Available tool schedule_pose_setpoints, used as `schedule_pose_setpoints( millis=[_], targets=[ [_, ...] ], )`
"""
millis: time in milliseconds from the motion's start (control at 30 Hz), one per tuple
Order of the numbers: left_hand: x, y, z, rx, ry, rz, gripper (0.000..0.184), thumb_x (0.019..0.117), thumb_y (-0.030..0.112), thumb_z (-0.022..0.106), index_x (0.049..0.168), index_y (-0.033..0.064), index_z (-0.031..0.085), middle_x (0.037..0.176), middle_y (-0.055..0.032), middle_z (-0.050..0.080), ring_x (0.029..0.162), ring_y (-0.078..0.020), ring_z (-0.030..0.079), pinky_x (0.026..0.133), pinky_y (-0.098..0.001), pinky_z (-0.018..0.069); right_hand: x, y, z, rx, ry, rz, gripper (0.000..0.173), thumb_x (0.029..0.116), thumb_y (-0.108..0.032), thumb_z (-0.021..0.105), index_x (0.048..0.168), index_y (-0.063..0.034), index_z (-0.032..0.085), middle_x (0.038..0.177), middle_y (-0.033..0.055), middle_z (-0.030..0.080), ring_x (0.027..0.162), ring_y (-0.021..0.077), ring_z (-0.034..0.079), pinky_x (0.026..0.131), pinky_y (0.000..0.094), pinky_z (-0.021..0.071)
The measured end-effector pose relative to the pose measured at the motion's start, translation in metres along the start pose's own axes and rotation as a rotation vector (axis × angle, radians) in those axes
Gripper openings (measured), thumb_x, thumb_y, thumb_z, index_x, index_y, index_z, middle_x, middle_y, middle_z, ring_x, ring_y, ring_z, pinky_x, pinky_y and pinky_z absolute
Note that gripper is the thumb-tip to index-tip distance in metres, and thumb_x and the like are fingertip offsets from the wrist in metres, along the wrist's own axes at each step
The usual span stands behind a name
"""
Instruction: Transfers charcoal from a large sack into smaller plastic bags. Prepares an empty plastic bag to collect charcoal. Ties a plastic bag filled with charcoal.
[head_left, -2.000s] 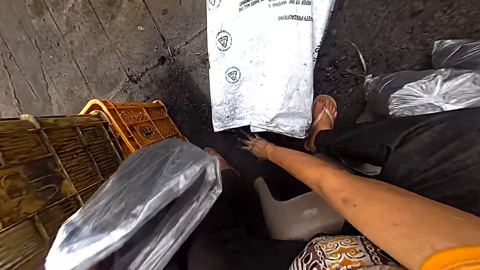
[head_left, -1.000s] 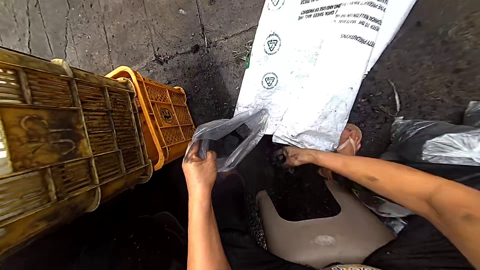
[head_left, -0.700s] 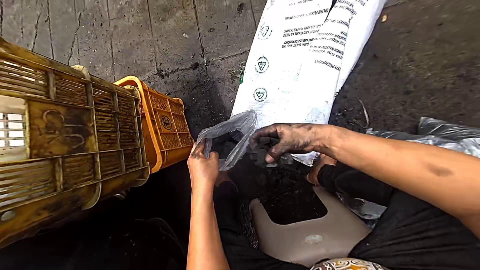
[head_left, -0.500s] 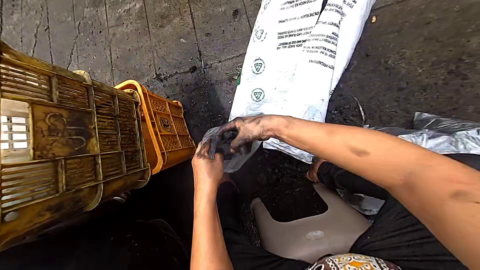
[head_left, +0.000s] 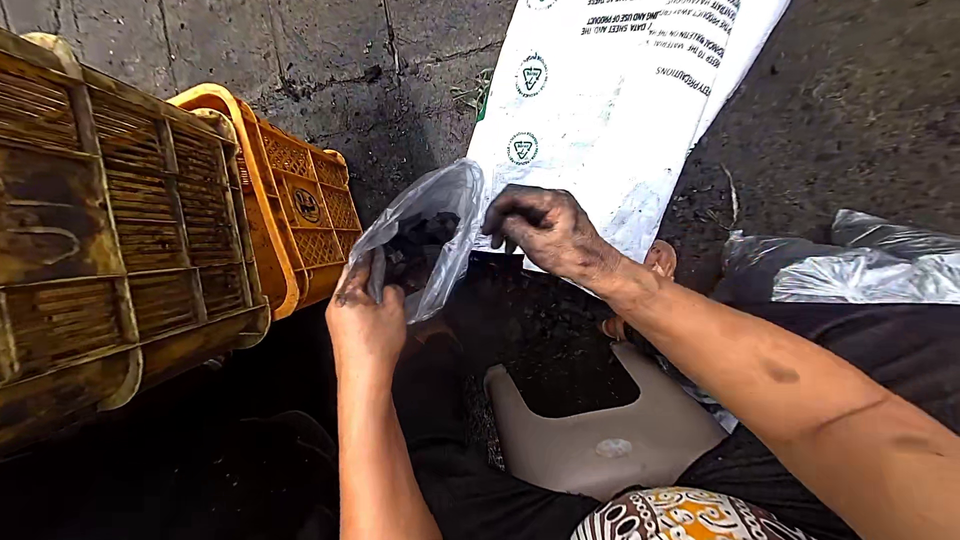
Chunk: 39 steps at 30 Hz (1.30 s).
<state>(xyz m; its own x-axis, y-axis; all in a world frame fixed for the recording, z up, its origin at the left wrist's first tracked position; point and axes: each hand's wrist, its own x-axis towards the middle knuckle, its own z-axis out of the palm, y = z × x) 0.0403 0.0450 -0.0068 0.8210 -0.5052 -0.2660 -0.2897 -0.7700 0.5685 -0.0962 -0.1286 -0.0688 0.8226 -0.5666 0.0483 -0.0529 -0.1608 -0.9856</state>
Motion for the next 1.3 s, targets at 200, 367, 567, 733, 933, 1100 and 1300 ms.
schedule_pose_setpoints(
  millis=[200,367,567,733,933,1100,1300],
  targets=[
    [-0.004,-0.01,-0.004,0.026,0.131,0.058,0.045,0.085,0.002,0.062,0.13,-0.0024,0.066,0.124,-0.0186,0.069,0.11,-0.0112,0.066,0.093,-0.028,0.0511,-0.062,0.176,0.055,-0.409,-0.647,0.615,0.046,0.0967,-0.017,0.068,0.137,0.0023,0.059,0.14,0.0262,0.057,0.133,0.0414,0.053,0.111,0.0593,0.0407],
    [-0.009,-0.014,-0.011,-0.001,0.179,0.019,0.047,0.0824,0.004,0.06,0.127,-0.0113,0.062,0.122,-0.0205,0.068,0.106,0.0034,0.063,0.09,-0.012,0.0478,-0.083,0.238,0.097,-0.708,-1.111,0.436,0.104,0.0756,-0.035,0.091,0.16,-0.0113,0.036,0.171,0.0219,0.011,0.155,0.0506,0.003,0.117,0.0767,0.009],
    [-0.011,-0.008,-0.013,-0.061,0.182,0.009,0.049,0.0805,0.0,0.061,0.126,-0.0166,0.059,0.123,-0.0189,0.067,0.109,0.008,0.062,0.093,-0.0085,0.0475,-0.157,0.252,0.088,-0.678,-1.216,0.259,0.066,0.0894,0.005,0.067,0.152,-0.0057,0.049,0.169,0.0214,0.019,0.155,0.0512,0.003,0.115,0.0804,0.0002],
    [-0.014,-0.007,-0.009,-0.055,0.171,0.042,0.047,0.0804,0.001,0.06,0.124,-0.0159,0.061,0.121,-0.0183,0.068,0.108,0.0085,0.062,0.092,-0.0083,0.048,-0.173,0.238,0.07,-0.594,-1.299,0.42,0.045,0.1027,0.006,0.045,0.145,-0.002,0.055,0.166,0.0203,0.029,0.152,0.0532,0.017,0.116,0.0765,0.0141],
    [-0.011,-0.003,-0.002,-0.05,0.151,0.09,0.046,0.0806,0.002,0.059,0.125,-0.0119,0.064,0.121,-0.0197,0.068,0.105,0.0056,0.062,0.088,-0.01,0.0478,-0.132,0.23,0.036,-0.695,-1.136,0.507,0.039,0.1022,0.003,0.049,0.139,0.0006,0.06,0.16,0.0262,0.036,0.148,0.0549,0.026,0.113,0.0703,0.0293],
    [-0.007,-0.005,0.002,0.013,0.116,0.094,0.044,0.0838,0.0,0.061,0.128,-0.0042,0.066,0.121,-0.018,0.07,0.106,-0.0084,0.066,0.09,-0.0235,0.051,-0.089,0.188,0.011,-0.511,-0.942,0.624,0.046,0.0911,-0.02,0.077,0.13,0.0007,0.066,0.145,0.0313,0.049,0.136,0.0477,0.047,0.111,0.0611,0.0387],
    [-0.006,0.0,0.007,-0.001,0.043,0.076,0.045,0.0868,-0.005,0.063,0.132,-0.005,0.064,0.128,-0.0211,0.067,0.117,-0.0242,0.066,0.101,-0.0394,0.0496,-0.008,0.039,-0.057,0.138,-0.856,0.518,0.021,0.0878,-0.008,0.072,0.108,-0.0035,0.069,0.098,0.0013,0.069,0.083,0.0036,0.062,0.076,0.023,0.052]
  ],
)
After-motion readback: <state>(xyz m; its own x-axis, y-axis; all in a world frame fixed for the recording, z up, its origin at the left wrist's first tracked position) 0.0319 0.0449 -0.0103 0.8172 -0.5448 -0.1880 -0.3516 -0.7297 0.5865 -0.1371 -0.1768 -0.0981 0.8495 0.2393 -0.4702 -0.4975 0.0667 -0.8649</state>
